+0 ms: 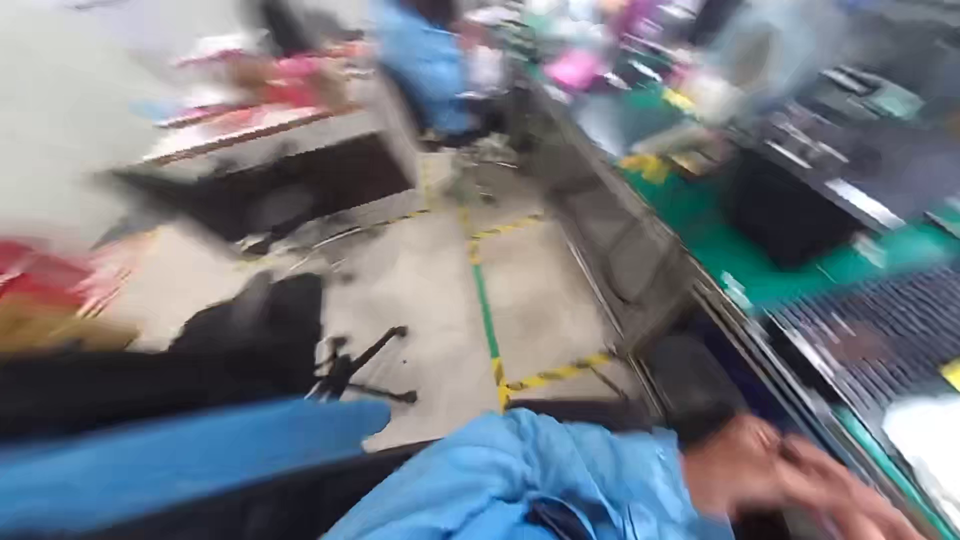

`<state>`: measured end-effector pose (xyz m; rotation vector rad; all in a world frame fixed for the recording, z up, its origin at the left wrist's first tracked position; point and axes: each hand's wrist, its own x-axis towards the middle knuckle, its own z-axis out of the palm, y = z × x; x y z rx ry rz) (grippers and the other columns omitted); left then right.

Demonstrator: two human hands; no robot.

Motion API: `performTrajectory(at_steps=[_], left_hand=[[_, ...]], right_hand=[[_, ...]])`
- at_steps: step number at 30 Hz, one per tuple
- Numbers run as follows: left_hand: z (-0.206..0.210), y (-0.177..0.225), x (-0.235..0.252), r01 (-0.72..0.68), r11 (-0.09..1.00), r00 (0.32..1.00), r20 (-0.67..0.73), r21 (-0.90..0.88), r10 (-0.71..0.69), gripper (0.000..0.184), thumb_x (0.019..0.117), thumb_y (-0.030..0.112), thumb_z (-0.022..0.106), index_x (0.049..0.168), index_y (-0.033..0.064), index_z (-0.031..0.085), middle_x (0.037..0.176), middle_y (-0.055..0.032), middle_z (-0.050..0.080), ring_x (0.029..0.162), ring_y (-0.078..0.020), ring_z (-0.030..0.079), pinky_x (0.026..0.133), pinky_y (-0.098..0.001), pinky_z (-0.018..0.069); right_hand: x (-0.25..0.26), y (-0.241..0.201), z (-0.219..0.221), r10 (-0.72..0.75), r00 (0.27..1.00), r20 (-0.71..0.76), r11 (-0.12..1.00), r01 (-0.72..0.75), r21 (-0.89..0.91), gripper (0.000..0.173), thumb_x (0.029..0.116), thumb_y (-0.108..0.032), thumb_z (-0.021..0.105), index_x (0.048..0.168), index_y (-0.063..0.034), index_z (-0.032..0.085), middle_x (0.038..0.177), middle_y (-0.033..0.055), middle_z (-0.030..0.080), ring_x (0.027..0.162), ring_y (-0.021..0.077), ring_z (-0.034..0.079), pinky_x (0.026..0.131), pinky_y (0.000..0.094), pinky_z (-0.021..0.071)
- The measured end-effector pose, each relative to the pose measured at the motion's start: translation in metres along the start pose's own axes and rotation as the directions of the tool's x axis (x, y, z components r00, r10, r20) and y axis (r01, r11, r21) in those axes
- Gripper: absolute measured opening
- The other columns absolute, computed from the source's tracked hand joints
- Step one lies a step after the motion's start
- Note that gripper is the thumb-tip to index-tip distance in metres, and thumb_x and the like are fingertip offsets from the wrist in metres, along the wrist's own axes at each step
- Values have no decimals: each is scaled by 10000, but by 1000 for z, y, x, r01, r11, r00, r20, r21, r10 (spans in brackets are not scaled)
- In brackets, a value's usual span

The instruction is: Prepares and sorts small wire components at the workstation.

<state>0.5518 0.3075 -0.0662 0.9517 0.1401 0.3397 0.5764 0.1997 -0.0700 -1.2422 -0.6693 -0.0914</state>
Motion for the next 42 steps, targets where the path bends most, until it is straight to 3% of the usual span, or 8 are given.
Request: performTrajectory(at_steps=[2, 6, 11, 17, 23, 29, 35, 42], left_hand=[[2, -9, 1, 128, 991, 982, 138, 32, -131, 96, 925, -34, 637, 957, -61, 723, 960, -91, 749, 903, -123, 706, 840, -314, 595], [13, -35, 27, 170, 963, 942, 254, 207, -220, 85, 935, 121, 705, 892, 89, 771, 1084, -33, 732, 1022, -119, 682, 899, -299, 582], [50, -72, 64, 96, 928, 887, 392, 359, -244, 118, 984, 142, 687, 1030, 75, 772, 1069, -51, 753, 997, -128, 711, 893, -294, 598], [88, -88, 105, 160, 921, 801, 498, 355, -331, 131, 1002, 90, 658, 1079, 18, 736, 957, -76, 754, 844, -133, 730, 786, -286, 629], [108, -94, 130, 225, 924, 846, 408, 309, -343, 172, 967, 89, 704, 1103, -1, 759, 947, -89, 766, 794, -116, 726, 753, -264, 625], [129, -105, 154, 339, 933, 900, 247, 124, -360, 156, 997, 72, 648, 1106, 9, 741, 980, -115, 751, 840, -141, 716, 802, -285, 606], [144, -110, 169, 425, 904, 902, 102, -44, -419, 167, 1033, 52, 567, 1119, -23, 690, 1061, -147, 725, 929, -178, 721, 867, -329, 610], [134, -102, 189, 421, 905, 902, -78, -59, -424, 181, 1021, -3, 562, 1136, -53, 694, 1100, -180, 752, 962, -216, 753, 880, -345, 621]], right_hand=[[-13, 5, -25, 2, 982, -186, 996, -19, -89, 302, 897, -86, 771, 1171, -109, 647, 1063, -23, 740, 937, 136, 722, 824, 327, 638], [-11, 20, -81, 130, 969, -210, 991, -130, 17, 442, 810, -23, 841, 1187, 10, 612, 1017, 66, 744, 815, 143, 734, 740, 323, 655], [21, 18, -173, 73, 985, -155, 970, -106, -219, 623, 834, -158, 864, 1326, 83, 568, 912, 95, 751, 770, 130, 723, 693, 282, 635], [66, 25, -237, 41, 994, -104, 993, -52, -104, 151, 930, -104, 759, 1038, -5, 724, 946, 34, 734, 830, 57, 686, 735, 213, 596], [96, 15, -261, -67, 962, -266, 971, 1, -239, 146, 885, -62, 796, 1016, -31, 740, 953, 21, 749, 820, 79, 706, 733, 237, 619], [109, 14, -241, -311, 821, -478, 854, 21, -519, 162, 853, -30, 815, 991, -78, 745, 972, 44, 744, 895, 158, 736, 794, 312, 651], [116, 57, -200, -344, 885, -313, 618, -37, -785, 102, 858, -23, 758, 956, -8, 785, 975, 153, 757, 932, 217, 736, 841, 315, 624], [131, 70, -205, -275, 961, 26, 456, 154, -877, 137, 899, -32, 702, 1005, -44, 789, 1033, 147, 768, 945, 249, 729, 868, 345, 598]])
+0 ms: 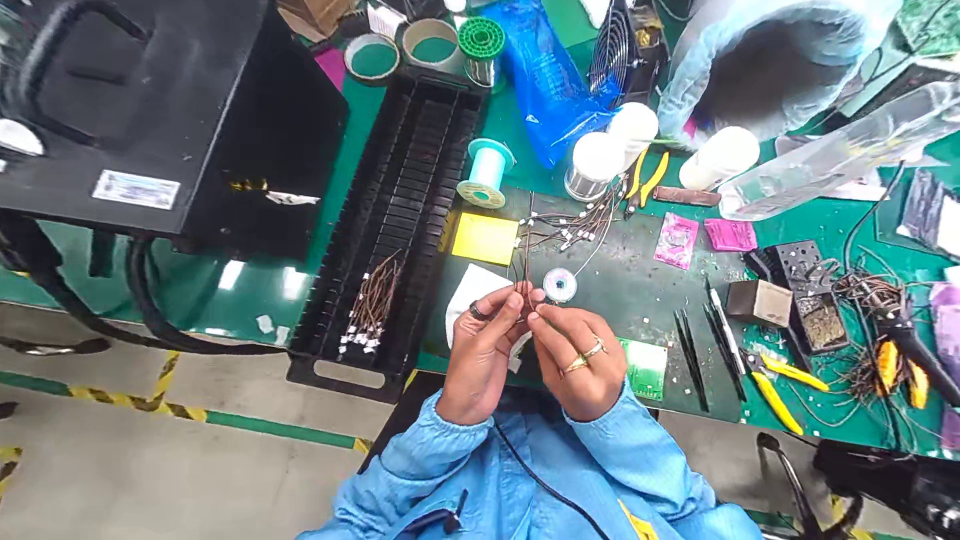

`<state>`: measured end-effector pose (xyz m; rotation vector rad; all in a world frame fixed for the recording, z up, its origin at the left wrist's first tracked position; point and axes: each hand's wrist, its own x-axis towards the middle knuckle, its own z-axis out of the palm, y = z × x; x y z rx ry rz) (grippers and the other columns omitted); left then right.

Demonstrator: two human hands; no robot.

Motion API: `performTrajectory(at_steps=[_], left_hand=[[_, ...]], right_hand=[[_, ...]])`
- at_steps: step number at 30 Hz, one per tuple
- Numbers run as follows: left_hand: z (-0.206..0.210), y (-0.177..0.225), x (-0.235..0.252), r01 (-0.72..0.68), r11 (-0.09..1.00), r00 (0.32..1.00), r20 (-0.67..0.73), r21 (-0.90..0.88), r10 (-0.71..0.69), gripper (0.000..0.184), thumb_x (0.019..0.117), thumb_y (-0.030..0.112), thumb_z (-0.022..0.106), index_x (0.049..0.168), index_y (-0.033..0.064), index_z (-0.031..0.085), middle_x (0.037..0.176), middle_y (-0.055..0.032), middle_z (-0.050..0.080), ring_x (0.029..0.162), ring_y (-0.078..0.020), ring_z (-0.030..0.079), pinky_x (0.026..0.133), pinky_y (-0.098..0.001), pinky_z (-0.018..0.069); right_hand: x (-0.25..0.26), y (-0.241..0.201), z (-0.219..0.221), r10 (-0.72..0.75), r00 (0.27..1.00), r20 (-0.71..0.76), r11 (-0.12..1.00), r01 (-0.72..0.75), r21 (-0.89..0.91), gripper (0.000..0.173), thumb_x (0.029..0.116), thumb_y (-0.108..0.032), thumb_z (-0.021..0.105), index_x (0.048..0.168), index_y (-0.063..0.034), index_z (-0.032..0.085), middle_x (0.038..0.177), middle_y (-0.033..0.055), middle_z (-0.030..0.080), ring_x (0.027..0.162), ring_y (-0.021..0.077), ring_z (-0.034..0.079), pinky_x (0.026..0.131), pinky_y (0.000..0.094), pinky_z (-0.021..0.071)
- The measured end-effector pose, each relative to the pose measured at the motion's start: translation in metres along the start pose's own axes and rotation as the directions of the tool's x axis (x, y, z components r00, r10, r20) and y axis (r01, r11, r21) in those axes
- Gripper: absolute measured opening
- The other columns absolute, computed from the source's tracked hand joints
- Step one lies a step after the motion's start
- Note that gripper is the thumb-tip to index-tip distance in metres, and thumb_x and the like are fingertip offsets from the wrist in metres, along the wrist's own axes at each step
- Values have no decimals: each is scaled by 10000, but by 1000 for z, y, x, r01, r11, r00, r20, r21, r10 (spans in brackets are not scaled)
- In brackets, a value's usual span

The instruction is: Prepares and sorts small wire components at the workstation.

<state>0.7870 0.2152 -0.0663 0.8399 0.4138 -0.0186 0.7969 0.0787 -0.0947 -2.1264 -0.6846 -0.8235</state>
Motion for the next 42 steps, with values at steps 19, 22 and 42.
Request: performTrajectory(at_steps=[19, 22, 42], left_hand=[[4, 15, 44, -136, 987, 984, -105, 81, 144, 254, 1071, 6, 418, 1161, -41, 650, 974, -85, 700, 838, -133, 671, 786, -259, 571], [5, 18, 49, -122, 990, 989, -72, 66, 127, 271, 1068, -5, 407, 1198, -36, 643, 1003, -92, 701, 869, -147, 684, 815, -282, 579], [-19, 26, 52, -141, 990, 990, -3, 20, 141, 253, 1127, 132, 300, 1149, 27, 530, 775, -90, 698, 711, -183, 722, 659, -292, 609]], right_hand=[[97, 65, 42, 167, 662, 730, 982, -44, -184, 264, 960, -201, 678, 1156, -37, 743, 1187, 226, 669, 1098, 425, 645, 854, 574, 545], [93, 67, 38, 56, 674, 737, 988, 69, -139, 187, 926, -36, 658, 1088, -24, 751, 1150, 235, 692, 1065, 429, 669, 854, 564, 551], [116, 75, 38, -326, 427, 844, 876, 471, 101, 155, 913, 2, 623, 1008, -12, 744, 955, 170, 730, 986, 359, 701, 859, 506, 533]])
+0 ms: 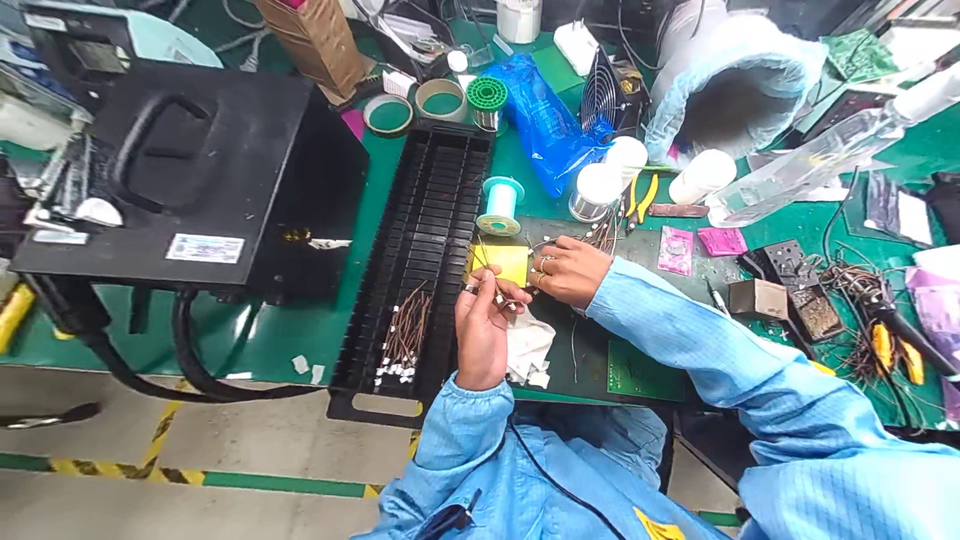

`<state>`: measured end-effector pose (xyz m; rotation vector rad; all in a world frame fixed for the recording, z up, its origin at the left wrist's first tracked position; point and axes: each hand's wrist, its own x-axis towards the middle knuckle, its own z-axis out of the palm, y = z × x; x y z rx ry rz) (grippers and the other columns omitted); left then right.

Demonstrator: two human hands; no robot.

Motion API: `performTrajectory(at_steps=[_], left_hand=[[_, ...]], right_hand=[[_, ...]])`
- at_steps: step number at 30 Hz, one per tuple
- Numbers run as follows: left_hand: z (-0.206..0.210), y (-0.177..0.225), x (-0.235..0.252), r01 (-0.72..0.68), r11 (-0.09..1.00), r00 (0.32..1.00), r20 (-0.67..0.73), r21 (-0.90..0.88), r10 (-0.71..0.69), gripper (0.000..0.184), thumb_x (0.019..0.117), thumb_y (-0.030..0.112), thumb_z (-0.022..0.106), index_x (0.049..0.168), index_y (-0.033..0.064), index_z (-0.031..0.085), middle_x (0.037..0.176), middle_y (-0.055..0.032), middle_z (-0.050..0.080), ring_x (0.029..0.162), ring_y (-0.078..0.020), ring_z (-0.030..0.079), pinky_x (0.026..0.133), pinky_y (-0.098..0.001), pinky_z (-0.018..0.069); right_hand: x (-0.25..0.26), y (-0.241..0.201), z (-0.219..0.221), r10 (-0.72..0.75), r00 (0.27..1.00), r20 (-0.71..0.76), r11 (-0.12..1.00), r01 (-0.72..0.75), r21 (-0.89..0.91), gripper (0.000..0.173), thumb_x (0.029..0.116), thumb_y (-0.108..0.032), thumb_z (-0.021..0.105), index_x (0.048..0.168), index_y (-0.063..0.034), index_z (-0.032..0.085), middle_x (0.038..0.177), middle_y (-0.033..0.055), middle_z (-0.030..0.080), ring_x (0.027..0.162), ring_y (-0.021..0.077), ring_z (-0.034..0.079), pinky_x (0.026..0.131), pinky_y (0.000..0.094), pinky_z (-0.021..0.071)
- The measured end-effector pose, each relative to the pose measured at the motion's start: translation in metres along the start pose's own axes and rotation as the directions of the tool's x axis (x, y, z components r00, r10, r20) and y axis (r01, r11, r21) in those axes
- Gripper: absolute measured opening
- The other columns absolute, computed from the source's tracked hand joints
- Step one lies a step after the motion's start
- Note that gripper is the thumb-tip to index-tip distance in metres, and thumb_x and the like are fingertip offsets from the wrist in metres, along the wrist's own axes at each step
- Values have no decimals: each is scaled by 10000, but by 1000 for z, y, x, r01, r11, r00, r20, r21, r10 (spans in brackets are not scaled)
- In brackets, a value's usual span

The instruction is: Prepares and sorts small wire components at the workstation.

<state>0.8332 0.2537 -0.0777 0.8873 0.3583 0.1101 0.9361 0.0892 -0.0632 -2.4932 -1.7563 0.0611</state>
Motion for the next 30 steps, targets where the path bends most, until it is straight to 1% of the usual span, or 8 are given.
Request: performTrajectory(at_steps=[5, 9, 11, 15, 18, 21, 24, 30], left_hand=[[-2, -2, 1, 9, 1000, 1000, -13, -19, -9, 270, 1132, 146, 292, 1151, 34, 537, 778, -74, 699, 658, -141, 696, 590, -243, 580], [-2, -2, 1, 40, 998, 999, -35, -39, -41, 270, 1129, 147, 307, 1139, 31, 550, 777, -76, 702, 623, -126, 677, 547, -224, 556], [-3, -1, 0, 89, 996, 996, 14, -17, -89, 272, 1127, 145, 307, 1145, 24, 550, 786, -88, 711, 618, -131, 685, 535, -229, 561], [-1, 0, -3, 259, 965, 951, 166, 42, -262, 264, 1105, 132, 342, 1126, 17, 578, 860, -91, 709, 661, -152, 703, 556, -277, 601], [1, 2, -4, 312, 947, 936, 147, 73, -319, 243, 1084, 111, 389, 1105, 15, 612, 906, -78, 710, 725, -132, 712, 642, -284, 624], [2, 1, -3, 316, 945, 933, 155, 81, -325, 276, 1085, 114, 402, 1085, 4, 655, 923, -87, 720, 791, -134, 717, 708, -286, 624], [-2, -2, -2, 290, 949, 928, 204, 125, -311, 278, 1074, 95, 422, 1204, -33, 632, 1059, -130, 704, 904, -177, 712, 795, -330, 623], [-2, -4, -1, 248, 959, 936, 221, 134, -273, 316, 1037, 17, 507, 1345, -43, 533, 1089, -154, 695, 941, -200, 711, 852, -361, 613]], right_hand=[[0, 11, 7, 47, 997, -65, 976, -32, 216, 198, 800, -57, 730, 998, -58, 745, 957, 138, 740, 975, 326, 701, 841, 495, 532], [-15, 17, 11, 87, 915, -395, 876, 118, 467, 141, 775, -122, 711, 890, -51, 751, 794, 72, 715, 769, 201, 672, 715, 408, 525], [-20, 12, 8, 109, 856, -506, 844, 189, 501, 134, 794, -121, 717, 896, -41, 753, 778, 70, 704, 740, 172, 650, 692, 371, 524], [-28, -16, -9, -29, 848, -530, 962, 167, 214, 132, 959, -137, 627, 1006, -96, 743, 917, 115, 733, 808, 267, 686, 677, 415, 537], [-33, -38, -16, -181, 866, -466, 982, 186, -36, 163, 1015, -55, 534, 1017, -75, 695, 1010, 142, 716, 858, 303, 667, 672, 420, 501], [-37, -45, -9, -191, 880, -434, 982, 167, -93, 180, 1008, -11, 506, 976, -34, 682, 1058, 167, 720, 914, 310, 689, 690, 403, 531], [-42, -46, 7, -61, 872, -486, 990, 114, 80, 165, 1010, -3, 528, 992, -13, 692, 1087, 188, 726, 966, 323, 712, 778, 401, 595], [-48, -57, 26, 197, 751, -630, 952, 8, 307, 122, 985, 18, 602, 1002, -14, 719, 1137, 180, 737, 1103, 286, 709, 949, 371, 589]])
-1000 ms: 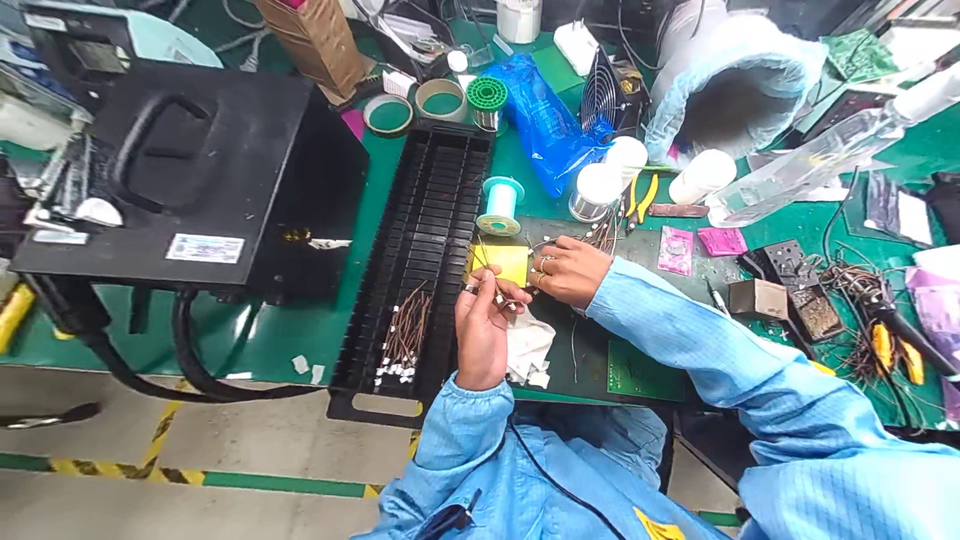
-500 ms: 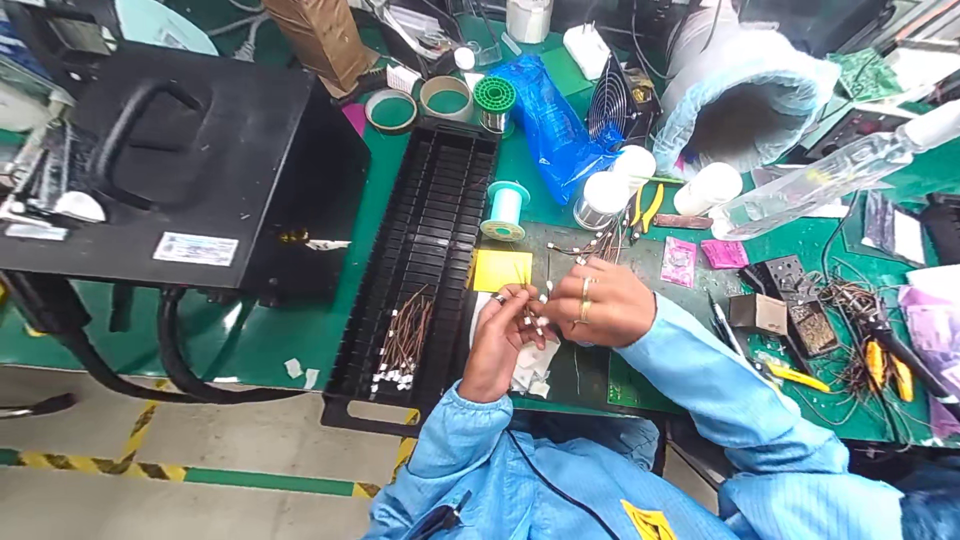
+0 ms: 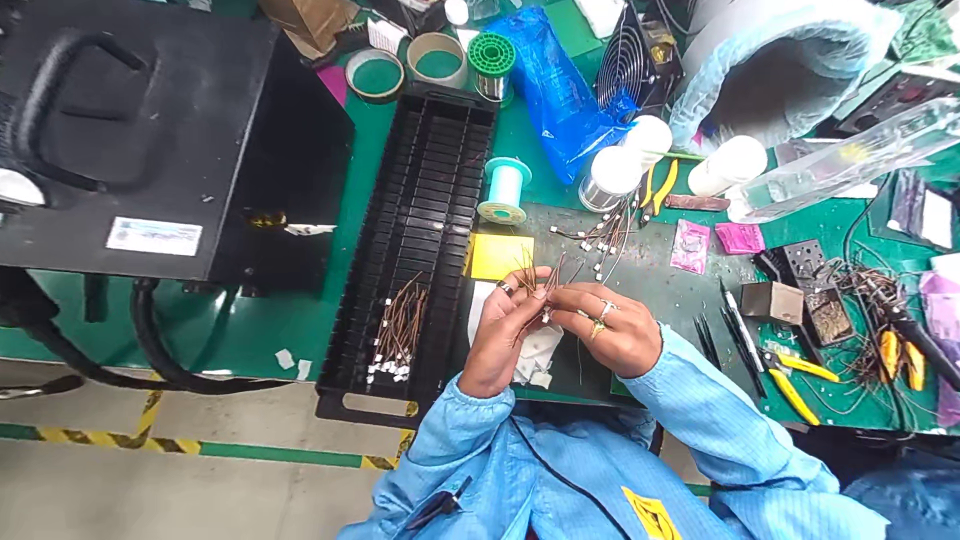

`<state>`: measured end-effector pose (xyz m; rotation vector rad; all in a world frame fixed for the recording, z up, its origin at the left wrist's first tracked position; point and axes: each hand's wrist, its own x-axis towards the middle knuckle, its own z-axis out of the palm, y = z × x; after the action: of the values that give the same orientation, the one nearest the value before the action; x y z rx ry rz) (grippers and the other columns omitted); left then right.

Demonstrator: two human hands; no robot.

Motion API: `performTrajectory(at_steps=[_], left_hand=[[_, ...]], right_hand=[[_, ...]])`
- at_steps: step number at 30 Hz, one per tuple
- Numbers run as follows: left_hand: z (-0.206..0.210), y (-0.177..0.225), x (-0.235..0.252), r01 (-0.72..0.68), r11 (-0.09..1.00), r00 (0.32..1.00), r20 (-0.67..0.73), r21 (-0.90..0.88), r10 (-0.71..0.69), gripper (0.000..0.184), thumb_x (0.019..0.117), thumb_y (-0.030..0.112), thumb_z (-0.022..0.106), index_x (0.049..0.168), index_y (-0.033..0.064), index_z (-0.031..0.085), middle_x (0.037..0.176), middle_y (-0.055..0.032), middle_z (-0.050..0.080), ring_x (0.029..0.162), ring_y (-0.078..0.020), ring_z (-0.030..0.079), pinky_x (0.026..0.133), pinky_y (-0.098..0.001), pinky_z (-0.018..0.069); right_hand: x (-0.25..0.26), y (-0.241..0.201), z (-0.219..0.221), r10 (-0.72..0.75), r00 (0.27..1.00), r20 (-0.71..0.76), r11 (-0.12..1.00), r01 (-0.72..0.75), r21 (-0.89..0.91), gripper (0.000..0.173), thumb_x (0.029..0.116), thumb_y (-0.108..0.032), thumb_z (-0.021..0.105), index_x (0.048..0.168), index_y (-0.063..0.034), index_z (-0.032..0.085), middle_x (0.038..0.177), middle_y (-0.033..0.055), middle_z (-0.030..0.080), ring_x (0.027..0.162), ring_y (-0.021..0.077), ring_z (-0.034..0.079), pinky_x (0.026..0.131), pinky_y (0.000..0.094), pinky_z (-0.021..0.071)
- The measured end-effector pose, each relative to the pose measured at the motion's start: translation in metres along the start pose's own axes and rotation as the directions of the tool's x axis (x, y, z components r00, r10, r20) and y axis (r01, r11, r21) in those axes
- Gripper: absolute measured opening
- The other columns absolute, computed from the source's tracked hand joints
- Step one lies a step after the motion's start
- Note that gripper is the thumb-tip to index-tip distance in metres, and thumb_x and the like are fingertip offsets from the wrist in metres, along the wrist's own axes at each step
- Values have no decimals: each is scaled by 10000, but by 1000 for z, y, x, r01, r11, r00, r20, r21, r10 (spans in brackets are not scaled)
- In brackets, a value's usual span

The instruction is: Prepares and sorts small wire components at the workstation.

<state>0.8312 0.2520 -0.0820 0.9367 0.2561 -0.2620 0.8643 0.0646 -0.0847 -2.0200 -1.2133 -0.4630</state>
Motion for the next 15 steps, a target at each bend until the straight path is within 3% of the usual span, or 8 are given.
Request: performTrajectory(at_steps=[3, 7, 10, 15], left_hand=[[-1, -1, 0, -3, 1000, 1000, -5, -23, 3, 358, 1026, -22, 514, 1381, -68, 516, 1092, -177, 703, 942, -216, 723, 859, -366, 619], [-2, -2, 0, -5, 999, 999, 48, -43, 7, 371, 1024, -63, 467, 1391, -109, 495, 1125, -238, 710, 955, -256, 737, 865, -367, 617], [-2, -1, 0, 4, 999, 999, 45, -42, -2, 336, 1027, -58, 458, 1349, -114, 535, 1107, -237, 719, 978, -255, 735, 877, -366, 613], [1, 0, -1, 46, 998, 998, -45, -35, -48, 260, 1041, -7, 451, 1211, -96, 626, 1107, -191, 721, 970, -209, 725, 877, -339, 611]], right_hand=[[-6, -9, -1, 93, 992, -82, 995, -91, 32, 107, 969, 18, 633, 1013, -14, 726, 1167, 198, 725, 1126, 288, 705, 970, 381, 593], [-16, -19, 1, 341, 924, -174, 940, -337, 53, 129, 957, -113, 713, 1057, -46, 761, 1170, 177, 723, 1093, 234, 706, 938, 342, 595], [-22, -24, 13, 432, 874, -224, 902, -424, 85, 156, 922, -160, 770, 1026, -44, 778, 1088, 158, 726, 994, 190, 707, 866, 306, 604], [-18, -26, 29, 475, 846, -241, 874, -485, 17, 146, 946, -141, 715, 1032, -45, 781, 1056, 159, 717, 928, 191, 697, 791, 287, 602]])
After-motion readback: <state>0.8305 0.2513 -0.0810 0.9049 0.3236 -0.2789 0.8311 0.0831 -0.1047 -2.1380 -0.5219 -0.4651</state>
